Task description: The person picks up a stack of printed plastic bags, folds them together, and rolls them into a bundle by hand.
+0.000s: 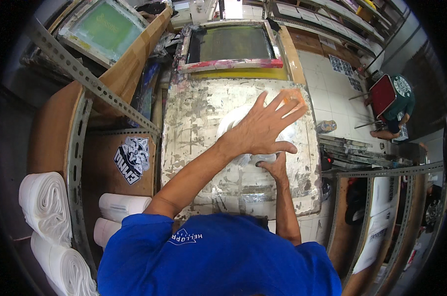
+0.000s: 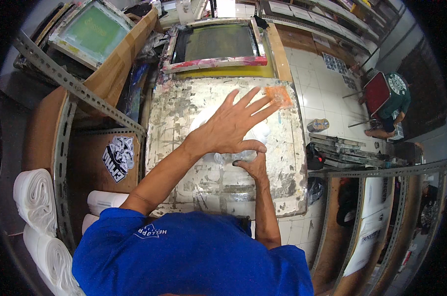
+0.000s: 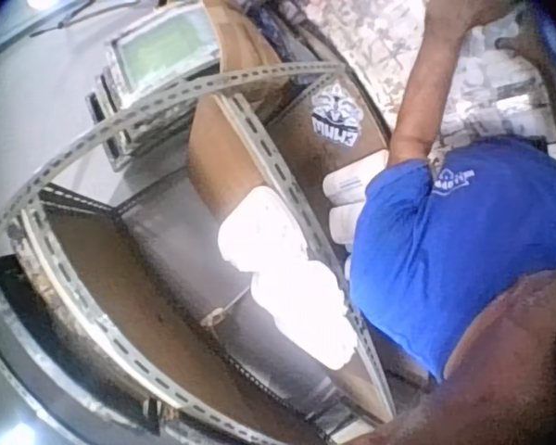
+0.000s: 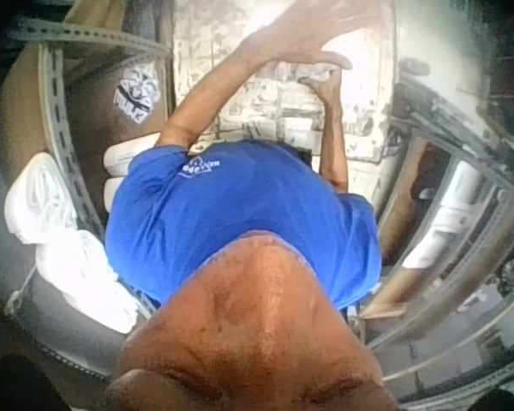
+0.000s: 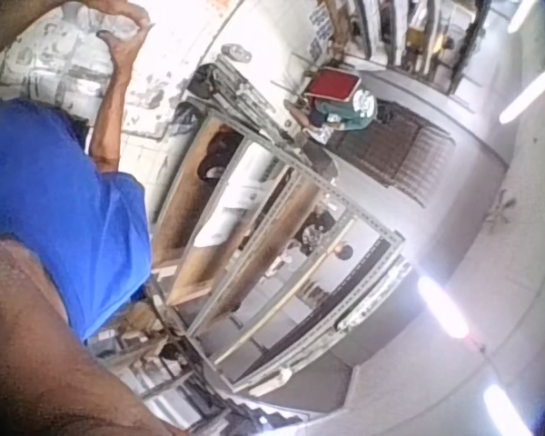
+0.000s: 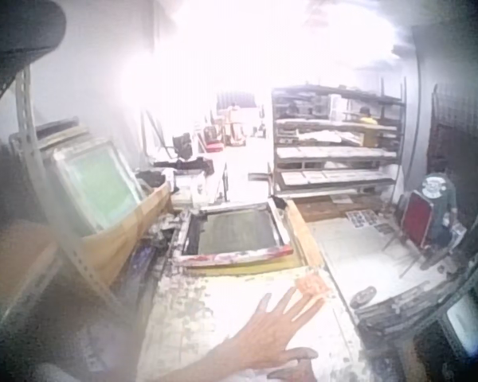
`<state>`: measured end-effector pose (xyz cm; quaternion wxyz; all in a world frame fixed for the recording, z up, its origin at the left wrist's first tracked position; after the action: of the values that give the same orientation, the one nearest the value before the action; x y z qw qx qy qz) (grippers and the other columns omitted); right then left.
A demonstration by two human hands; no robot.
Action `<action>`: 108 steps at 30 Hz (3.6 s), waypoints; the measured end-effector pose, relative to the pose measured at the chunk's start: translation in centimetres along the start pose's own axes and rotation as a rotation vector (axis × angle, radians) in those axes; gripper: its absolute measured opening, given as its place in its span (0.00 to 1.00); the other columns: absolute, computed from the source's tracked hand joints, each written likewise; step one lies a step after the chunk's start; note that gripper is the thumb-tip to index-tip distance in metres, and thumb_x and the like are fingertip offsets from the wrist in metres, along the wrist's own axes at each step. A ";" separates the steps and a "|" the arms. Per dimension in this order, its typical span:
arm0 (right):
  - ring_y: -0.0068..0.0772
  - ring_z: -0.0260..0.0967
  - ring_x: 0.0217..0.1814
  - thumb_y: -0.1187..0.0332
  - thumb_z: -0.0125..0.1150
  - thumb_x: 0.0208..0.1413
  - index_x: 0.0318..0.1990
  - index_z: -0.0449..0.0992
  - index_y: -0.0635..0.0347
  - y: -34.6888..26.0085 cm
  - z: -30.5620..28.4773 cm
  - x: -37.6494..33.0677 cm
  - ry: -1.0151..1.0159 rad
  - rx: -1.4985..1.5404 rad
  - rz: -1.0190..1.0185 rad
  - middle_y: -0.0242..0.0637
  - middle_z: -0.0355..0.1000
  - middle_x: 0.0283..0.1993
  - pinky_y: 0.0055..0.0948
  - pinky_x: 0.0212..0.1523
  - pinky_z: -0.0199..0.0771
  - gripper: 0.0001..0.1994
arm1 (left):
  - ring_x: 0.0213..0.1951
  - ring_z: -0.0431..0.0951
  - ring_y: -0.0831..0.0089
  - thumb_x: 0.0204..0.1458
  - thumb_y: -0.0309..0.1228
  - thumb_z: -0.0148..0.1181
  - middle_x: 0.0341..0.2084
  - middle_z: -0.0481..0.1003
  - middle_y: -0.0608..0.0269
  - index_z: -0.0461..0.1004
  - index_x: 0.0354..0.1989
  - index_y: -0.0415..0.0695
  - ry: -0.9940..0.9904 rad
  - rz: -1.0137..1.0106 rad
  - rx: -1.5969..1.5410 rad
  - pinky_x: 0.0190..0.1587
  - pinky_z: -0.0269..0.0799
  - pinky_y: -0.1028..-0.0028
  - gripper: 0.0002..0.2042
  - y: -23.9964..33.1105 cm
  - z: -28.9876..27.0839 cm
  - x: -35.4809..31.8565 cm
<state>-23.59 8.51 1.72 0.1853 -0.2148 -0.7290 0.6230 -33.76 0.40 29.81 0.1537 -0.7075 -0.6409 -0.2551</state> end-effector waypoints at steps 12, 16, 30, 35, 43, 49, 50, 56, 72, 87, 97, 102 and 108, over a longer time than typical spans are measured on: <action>0.42 0.63 0.62 0.65 0.84 0.25 0.65 0.55 0.66 -4.6 0.6 0.0 0.023 0.140 -0.028 0.45 0.66 0.59 0.38 0.63 0.63 0.55 | 0.49 0.72 0.55 0.57 0.59 0.49 0.45 0.72 0.51 0.61 0.66 0.40 -0.275 -0.230 0.008 0.50 0.63 0.54 0.37 -2.3 4.1 -1.5; 0.43 0.63 0.62 0.66 0.84 0.25 0.65 0.55 0.66 -2.9 0.0 0.1 0.046 0.002 -0.053 0.46 0.65 0.59 0.39 0.64 0.62 0.55 | 0.51 0.71 0.55 0.59 0.57 0.49 0.48 0.72 0.48 0.60 0.66 0.41 -0.612 -0.367 -0.027 0.51 0.64 0.54 0.36 -3.4 5.3 -1.2; 0.42 0.65 0.63 0.70 0.84 0.23 0.64 0.58 0.66 -4.8 0.6 1.0 -0.072 -0.087 -0.105 0.45 0.68 0.59 0.39 0.65 0.63 0.53 | 0.67 0.59 0.51 0.43 0.32 0.61 0.66 0.58 0.41 0.50 0.68 0.36 0.378 -0.628 -0.540 0.65 0.57 0.54 0.41 -6.8 -1.8 -18.6; 0.41 0.67 0.60 0.74 0.82 0.25 0.61 0.62 0.67 -4.4 1.1 0.5 -0.049 -0.001 0.058 0.44 0.71 0.56 0.37 0.62 0.67 0.48 | 0.52 0.75 0.43 0.47 0.32 0.66 0.50 0.73 0.34 0.54 0.64 0.35 0.049 -0.901 -0.587 0.51 0.72 0.54 0.37 -5.3 8.4 -23.8; 0.45 0.73 0.53 0.72 0.81 0.32 0.57 0.66 0.64 -6.4 3.6 -1.7 0.182 -0.221 -0.206 0.48 0.72 0.54 0.34 0.53 0.74 0.40 | 0.33 0.79 0.36 0.45 0.24 0.57 0.28 0.76 0.33 0.52 0.62 0.33 0.271 -1.059 -0.288 0.37 0.76 0.51 0.34 -3.9 11.1 -23.1; 0.56 0.73 0.45 0.67 0.79 0.38 0.56 0.68 0.65 -6.9 5.5 -3.4 0.374 -0.326 -0.372 0.51 0.70 0.46 0.41 0.43 0.75 0.35 | 0.52 0.72 0.38 0.41 0.28 0.66 0.51 0.65 0.26 0.32 0.68 0.31 0.269 -0.954 -0.645 0.54 0.68 0.51 0.52 -2.5 10.4 -22.3; 0.56 0.73 0.46 0.65 0.79 0.39 0.56 0.68 0.65 -7.2 5.9 -3.7 0.378 -0.319 -0.385 0.51 0.70 0.47 0.41 0.43 0.76 0.35 | 0.57 0.67 0.39 0.39 0.30 0.69 0.56 0.59 0.26 0.30 0.68 0.31 0.377 -0.863 -0.644 0.59 0.64 0.52 0.55 -1.6 10.0 -21.5; 0.57 0.64 0.62 0.56 0.68 0.52 0.62 0.64 0.63 -6.6 7.3 -4.9 0.376 -0.508 -0.359 0.55 0.58 0.64 0.45 0.54 0.72 0.34 | 0.68 0.46 0.37 0.22 0.45 0.83 0.64 0.43 0.29 0.26 0.68 0.30 0.548 -1.040 -0.410 0.68 0.49 0.50 0.73 0.6 10.2 -18.9; 0.68 0.54 0.66 0.62 0.72 0.40 0.67 0.55 0.70 -6.5 7.3 -5.6 -0.040 -0.470 -0.554 0.65 0.54 0.64 0.50 0.65 0.60 0.46 | 0.60 0.63 0.42 0.25 0.38 0.78 0.58 0.60 0.38 0.46 0.67 0.34 0.851 -1.135 -0.044 0.62 0.58 0.50 0.59 0.4 11.2 -19.7; 0.52 0.71 0.50 0.71 0.65 0.47 0.49 0.76 0.62 -1.7 -1.4 1.3 0.129 -0.475 -0.386 0.52 0.73 0.47 0.40 0.51 0.73 0.18 | 0.52 0.73 0.46 0.24 0.39 0.82 0.49 0.69 0.41 0.53 0.62 0.32 0.852 -1.082 -0.131 0.55 0.69 0.57 0.55 -0.2 10.7 -20.3; 0.46 0.71 0.45 0.70 0.65 0.50 0.38 0.78 0.61 1.4 -5.3 12.3 0.308 -0.879 -0.287 0.42 0.71 0.40 0.42 0.42 0.73 0.08 | 0.48 0.76 0.51 0.25 0.40 0.82 0.46 0.72 0.46 0.59 0.57 0.34 0.846 -0.994 -0.350 0.52 0.71 0.60 0.49 -0.9 11.0 -21.1; 0.53 0.72 0.39 0.72 0.60 0.54 0.38 0.74 0.67 -1.0 -2.3 14.5 0.118 -0.707 -0.252 0.49 0.74 0.36 0.41 0.39 0.71 0.07 | 0.57 0.66 0.48 0.26 0.41 0.81 0.53 0.66 0.42 0.55 0.62 0.32 0.688 -1.011 -0.263 0.59 0.64 0.56 0.53 -2.2 13.6 -24.1; 0.34 0.72 0.33 0.77 0.59 0.52 0.41 0.74 0.70 -10.4 6.2 19.4 -0.673 -0.224 -0.217 0.43 0.76 0.33 0.31 0.36 0.71 0.09 | 0.58 0.65 0.50 0.27 0.40 0.80 0.56 0.64 0.43 0.49 0.69 0.35 0.611 -0.920 -0.419 0.59 0.64 0.56 0.58 -2.2 10.9 -21.4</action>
<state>-44.09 12.54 11.07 -0.0246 0.0618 -0.8312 0.5519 -35.20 -11.07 8.64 0.0619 -0.2664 -0.7445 -0.6090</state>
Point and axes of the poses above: each hand's wrist, its own x-axis towards the middle knuckle, its own z-axis out of the palm, y = z × x, the point moved 7 cm from there along x, towards the middle knuckle
